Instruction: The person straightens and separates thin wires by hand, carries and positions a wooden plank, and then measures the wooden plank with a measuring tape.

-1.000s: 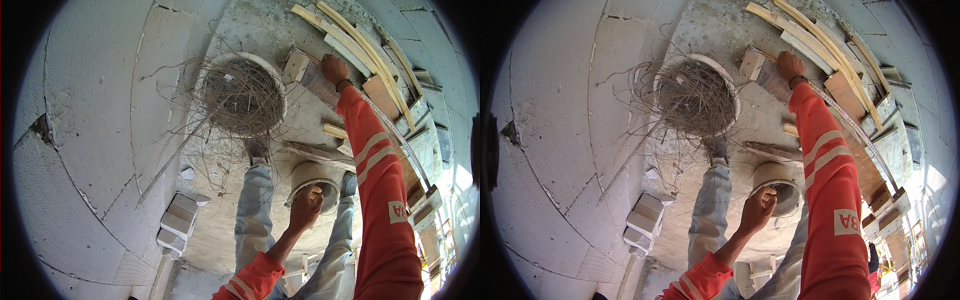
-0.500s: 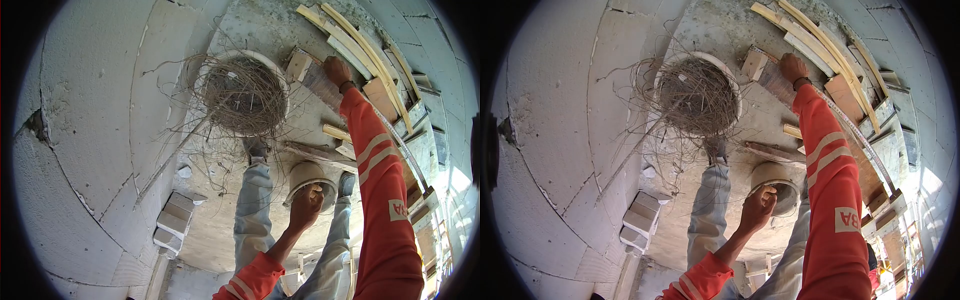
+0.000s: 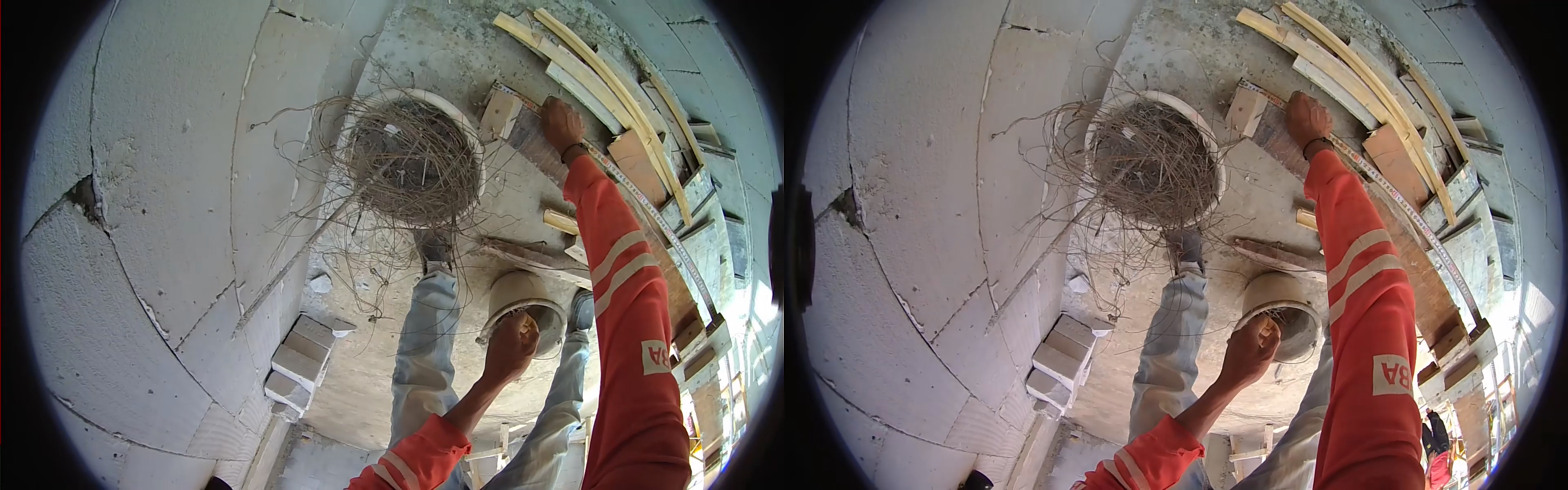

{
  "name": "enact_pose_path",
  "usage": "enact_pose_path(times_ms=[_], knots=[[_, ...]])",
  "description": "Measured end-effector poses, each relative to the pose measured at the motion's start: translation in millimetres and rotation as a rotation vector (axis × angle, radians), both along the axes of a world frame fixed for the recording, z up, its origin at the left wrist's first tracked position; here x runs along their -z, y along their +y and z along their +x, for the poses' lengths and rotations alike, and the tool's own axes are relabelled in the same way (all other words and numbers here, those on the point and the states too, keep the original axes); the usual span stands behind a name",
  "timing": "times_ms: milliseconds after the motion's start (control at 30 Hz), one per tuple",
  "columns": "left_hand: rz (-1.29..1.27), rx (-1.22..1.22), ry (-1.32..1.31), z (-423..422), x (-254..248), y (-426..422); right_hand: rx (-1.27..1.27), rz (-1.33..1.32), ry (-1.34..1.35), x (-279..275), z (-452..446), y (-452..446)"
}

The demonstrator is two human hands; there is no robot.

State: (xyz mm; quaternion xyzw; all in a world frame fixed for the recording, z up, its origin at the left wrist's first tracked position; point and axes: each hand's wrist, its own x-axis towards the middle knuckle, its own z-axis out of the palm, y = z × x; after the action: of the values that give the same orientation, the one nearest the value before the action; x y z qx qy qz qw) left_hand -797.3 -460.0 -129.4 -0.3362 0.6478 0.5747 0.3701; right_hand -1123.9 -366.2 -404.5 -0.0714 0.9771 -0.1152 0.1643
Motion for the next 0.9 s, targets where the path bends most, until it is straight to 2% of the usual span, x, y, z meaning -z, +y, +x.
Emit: enact_pose_path(times_ms=[100, 233, 300, 467, 800, 900], knots=[[0.031, 0.026, 0.018, 2, 0, 3, 0.036, 0.045, -0.075, -1, -3, -3], [-0.014, 0.033, 0.049, 3, 0, 6, 0.061, 0.026, -0.049, 9, 4, 3], [0.007, 0.014, 0.036, 2, 0, 5, 0.008, -0.007, 0.133, 10, 10, 2], [-0.005, -0.07, 0.067, -2, -1, 7, -0.042, -0.07, 0.19, -13, 15, -6], [0.019, 0.016, -0.003, -4, 1, 3, -0.027, -0.03, 0.197, -4, 14, -2], [0.012, -0.095, 0.04, -7, -2, 4, -0.043, -0.063, 0.263, -2, 15, -3]])
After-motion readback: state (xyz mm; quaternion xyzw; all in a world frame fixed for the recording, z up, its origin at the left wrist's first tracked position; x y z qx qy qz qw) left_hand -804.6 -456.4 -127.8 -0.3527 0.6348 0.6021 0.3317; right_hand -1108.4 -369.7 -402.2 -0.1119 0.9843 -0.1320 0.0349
